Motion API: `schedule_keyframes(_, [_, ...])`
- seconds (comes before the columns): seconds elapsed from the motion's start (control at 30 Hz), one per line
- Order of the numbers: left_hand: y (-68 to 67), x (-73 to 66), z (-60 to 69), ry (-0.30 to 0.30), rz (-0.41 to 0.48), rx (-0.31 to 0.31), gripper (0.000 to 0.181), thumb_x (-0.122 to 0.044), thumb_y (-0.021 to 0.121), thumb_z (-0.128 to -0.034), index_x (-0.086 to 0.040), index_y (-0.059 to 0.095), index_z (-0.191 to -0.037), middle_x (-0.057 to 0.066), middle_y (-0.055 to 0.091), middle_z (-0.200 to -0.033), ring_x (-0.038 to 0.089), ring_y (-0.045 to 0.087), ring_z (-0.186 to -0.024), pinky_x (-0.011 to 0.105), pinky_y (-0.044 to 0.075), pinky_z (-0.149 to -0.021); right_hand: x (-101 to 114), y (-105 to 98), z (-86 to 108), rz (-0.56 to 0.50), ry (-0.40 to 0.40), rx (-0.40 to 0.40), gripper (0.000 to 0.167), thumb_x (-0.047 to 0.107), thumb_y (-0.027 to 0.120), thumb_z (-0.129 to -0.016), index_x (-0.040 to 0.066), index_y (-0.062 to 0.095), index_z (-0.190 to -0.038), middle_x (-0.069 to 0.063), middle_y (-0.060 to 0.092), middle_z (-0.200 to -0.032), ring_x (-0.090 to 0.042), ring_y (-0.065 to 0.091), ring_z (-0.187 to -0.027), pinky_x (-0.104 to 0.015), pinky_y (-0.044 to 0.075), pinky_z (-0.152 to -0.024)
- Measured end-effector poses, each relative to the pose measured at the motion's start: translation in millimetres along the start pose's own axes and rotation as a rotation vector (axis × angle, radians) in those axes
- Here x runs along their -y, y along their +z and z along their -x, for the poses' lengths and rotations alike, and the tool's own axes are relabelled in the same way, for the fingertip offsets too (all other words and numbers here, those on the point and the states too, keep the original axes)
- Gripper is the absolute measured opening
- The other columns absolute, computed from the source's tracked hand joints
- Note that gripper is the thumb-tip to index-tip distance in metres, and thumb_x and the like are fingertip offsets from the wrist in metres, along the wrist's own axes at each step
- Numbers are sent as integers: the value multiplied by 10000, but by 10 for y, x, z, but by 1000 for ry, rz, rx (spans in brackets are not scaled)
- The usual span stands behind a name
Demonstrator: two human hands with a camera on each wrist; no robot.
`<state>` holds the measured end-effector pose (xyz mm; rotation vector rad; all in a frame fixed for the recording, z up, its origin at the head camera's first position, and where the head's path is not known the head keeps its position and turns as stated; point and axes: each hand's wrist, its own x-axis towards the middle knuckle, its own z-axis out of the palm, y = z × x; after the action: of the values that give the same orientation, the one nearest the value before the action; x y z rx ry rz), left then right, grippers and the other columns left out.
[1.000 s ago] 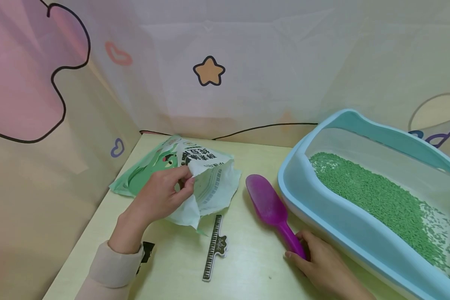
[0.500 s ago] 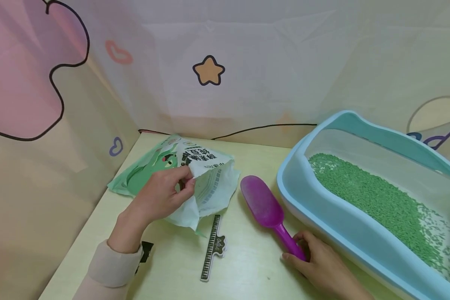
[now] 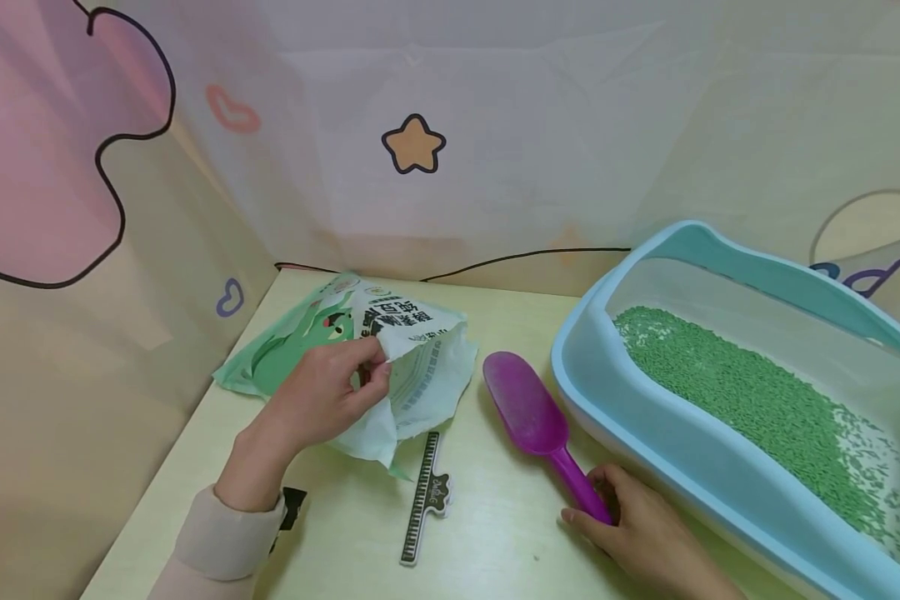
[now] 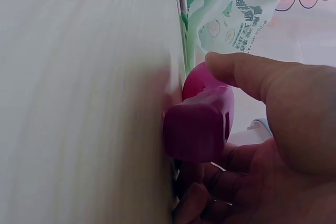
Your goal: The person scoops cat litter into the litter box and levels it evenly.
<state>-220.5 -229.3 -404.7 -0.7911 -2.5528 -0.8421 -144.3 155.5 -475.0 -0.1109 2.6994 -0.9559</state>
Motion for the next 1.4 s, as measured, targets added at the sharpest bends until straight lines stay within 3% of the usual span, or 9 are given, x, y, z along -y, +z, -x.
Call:
schedule_keyframes(0.3, [-3, -8, 18, 14, -10, 12, 145, -98, 604, -930, -188, 582, -818, -108, 601, -736, 28, 539, -670, 223, 455, -599, 19, 16, 1, -19, 4, -6, 493, 467, 798, -867, 153, 583, -1180, 6, 538, -836, -95, 472, -709, -241, 401, -608])
schedule_keyframes(0.57, [10, -63, 9, 1, -38, 74, 83, -167, 633, -932, -208, 579, -885, -123, 571, -775, 81, 550, -694, 233, 450, -628, 38, 8, 40, 4, -31, -24, 535, 481, 792, -870, 136, 562, -1207, 6, 547, -864, -91, 477, -719, -237, 418, -625])
schedule_keyframes(1.0, [71, -98, -4, 5, -128, 131, 287, -303, 686, -956, -149, 609, -1185, -18, 581, -1217, 184, 556, -1153, 393, 486, -1011, 55, 19, 82, 113, -131, -144, 532, 435, 806, -873, 113, 587, -1237, 49, 565, -873, -68, 477, -781, -237, 420, -674])
schedule_keyframes(1.2, [84, -110, -1, 20, -122, 152, 274, -297, 699, -956, -161, 615, -1178, -32, 596, -1205, 185, 575, -1144, 385, 499, -1002, 41, 26, 86, 119, -169, -192, 512, 387, 815, -875, 107, 583, -1235, 53, 527, -849, -59, 445, -768, -235, 397, -661])
schedule_keyframes(1.4, [121, -105, -2, 29, -121, 179, 253, -300, 714, -951, -174, 631, -1154, -46, 608, -1167, 161, 586, -1102, 367, 507, -972, 41, 22, 83, 113, -156, -172, 517, 407, 803, -885, 115, 574, -1245, 49, 524, -857, -59, 448, -770, -231, 397, -659])
